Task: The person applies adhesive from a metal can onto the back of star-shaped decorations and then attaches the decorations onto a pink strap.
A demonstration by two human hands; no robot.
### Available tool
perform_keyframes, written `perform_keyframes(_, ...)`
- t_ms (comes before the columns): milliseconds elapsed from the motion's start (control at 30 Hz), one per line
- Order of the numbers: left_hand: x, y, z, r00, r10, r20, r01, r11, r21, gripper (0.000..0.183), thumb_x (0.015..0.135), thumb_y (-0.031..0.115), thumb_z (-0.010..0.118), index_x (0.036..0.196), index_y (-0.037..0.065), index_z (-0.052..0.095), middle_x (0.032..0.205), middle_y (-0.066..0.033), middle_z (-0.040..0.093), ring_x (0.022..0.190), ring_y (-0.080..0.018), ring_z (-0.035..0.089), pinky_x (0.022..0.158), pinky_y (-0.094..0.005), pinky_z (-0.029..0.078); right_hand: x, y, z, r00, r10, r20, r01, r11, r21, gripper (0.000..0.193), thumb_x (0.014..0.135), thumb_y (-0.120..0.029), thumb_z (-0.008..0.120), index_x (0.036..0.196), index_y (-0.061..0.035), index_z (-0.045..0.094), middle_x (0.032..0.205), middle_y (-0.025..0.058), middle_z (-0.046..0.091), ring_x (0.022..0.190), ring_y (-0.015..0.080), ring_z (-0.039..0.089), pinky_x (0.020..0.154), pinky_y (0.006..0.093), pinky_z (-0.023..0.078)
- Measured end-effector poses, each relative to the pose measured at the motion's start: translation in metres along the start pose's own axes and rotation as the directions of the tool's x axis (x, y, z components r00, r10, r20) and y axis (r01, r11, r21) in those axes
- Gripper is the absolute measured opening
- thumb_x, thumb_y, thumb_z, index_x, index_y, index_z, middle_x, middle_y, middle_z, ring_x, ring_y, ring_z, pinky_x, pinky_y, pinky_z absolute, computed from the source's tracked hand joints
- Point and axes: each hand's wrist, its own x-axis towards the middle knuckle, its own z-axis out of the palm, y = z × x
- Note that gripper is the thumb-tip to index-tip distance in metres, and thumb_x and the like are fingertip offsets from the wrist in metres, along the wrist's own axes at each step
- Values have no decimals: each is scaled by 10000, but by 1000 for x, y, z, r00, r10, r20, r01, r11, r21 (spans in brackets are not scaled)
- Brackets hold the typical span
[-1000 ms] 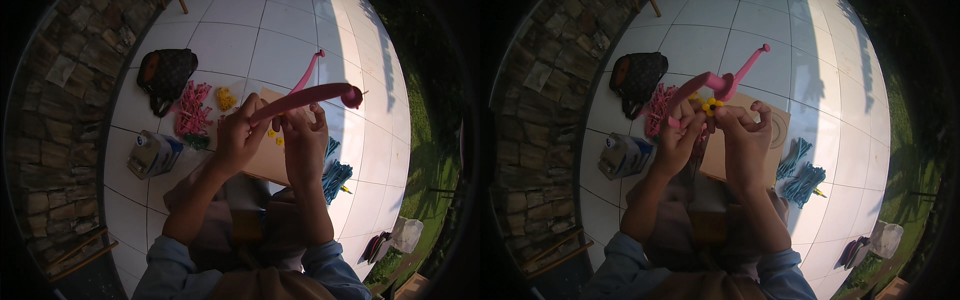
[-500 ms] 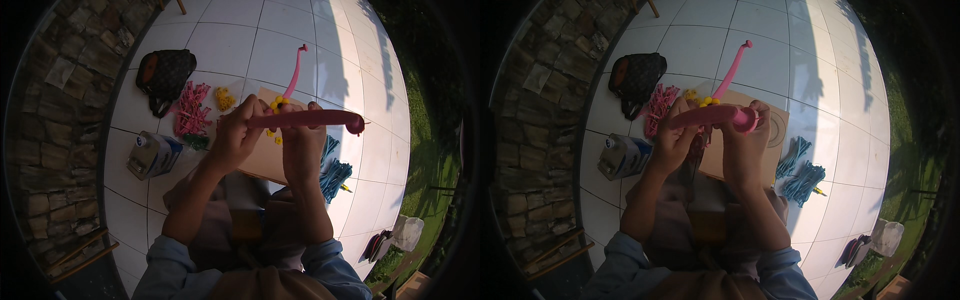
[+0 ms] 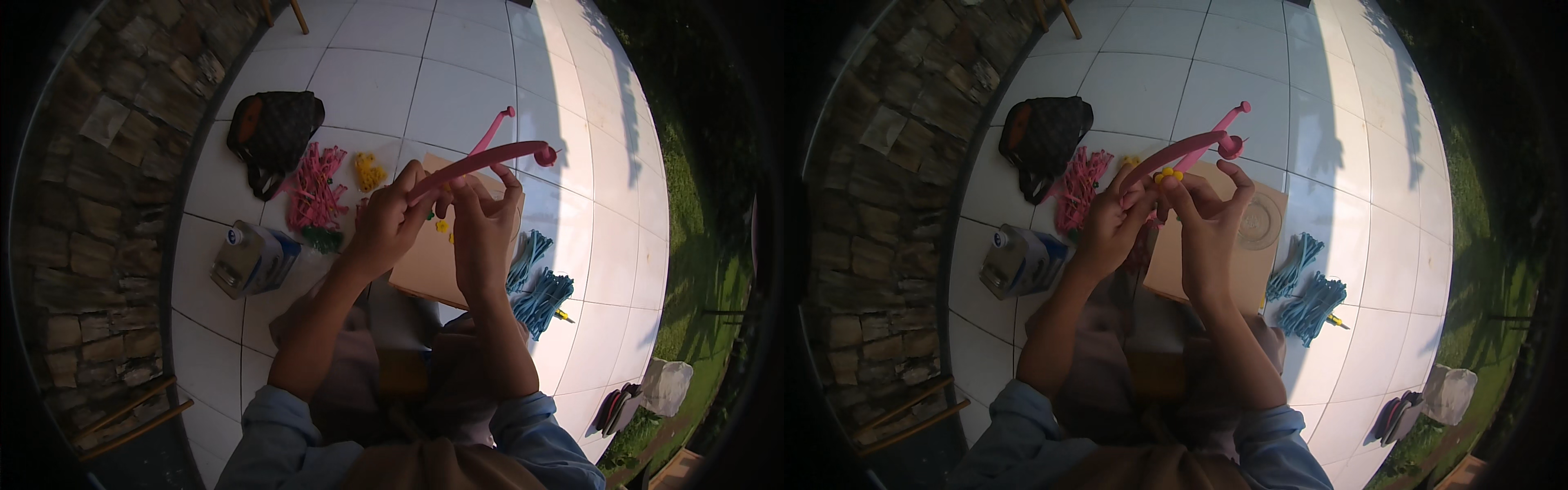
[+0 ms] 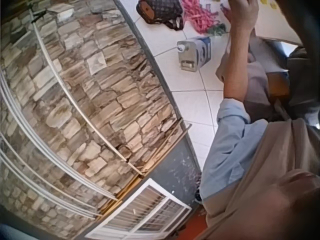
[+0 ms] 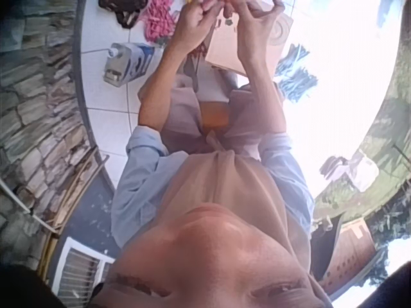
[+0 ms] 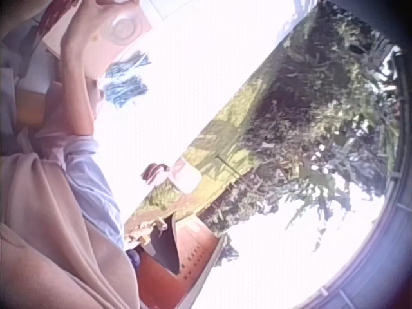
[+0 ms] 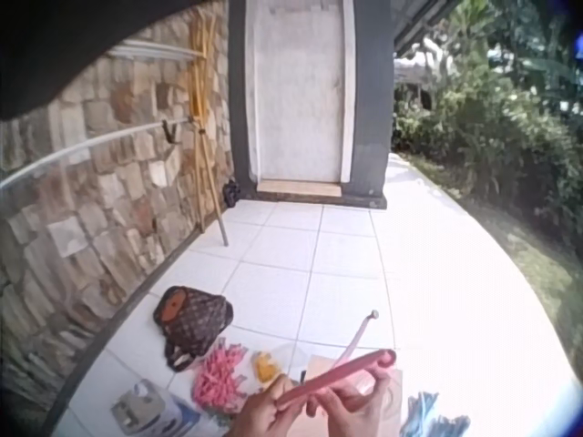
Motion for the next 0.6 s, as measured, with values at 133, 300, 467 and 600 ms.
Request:
perform_keyframes(133,-1,1,-1,1000,-28,14,27,999,19,89,894,86,498,878,28,433,615,-1,436,584,-34,417,535,-206,368,1,0,0,996,-86,-9,85,991,-107,633,801,-2,604,1237,-61,149,847,131,607,707,154,568,656,259,446)
perform_keyframes(300,0,1,3,1000,3,31,-4,1000,31,85,898,94,490,874,31,440,605,-4,465,572,-35,453,509,-215,377,4,5,-4,979,-203,-8,199,966,-165,640,810,13,585,1254,-84,135,860,141,618,778,165,596,715,266,449)
perform_keyframes(467,-1,-5,9,998,16,56,-13,999,-49,93,902,85,478,850,31,423,641,-5,498,585,-39,475,509,-208,384,6,12,-4,947,-322,-16,314,931,-188,587,814,23,575,1209,-107,162,816,118,610,780,152,596,734,255,441)
perform_keyframes(600,1,-22,13,988,-157,6,157,984,-84,136,884,80,499,854,32,376,617,-58,528,587,-99,512,523,-229,380,20,21,-10,949,-314,29,314,932,-180,580,812,7,585,1175,-77,142,707,106,573,590,146,547,489,202,407)
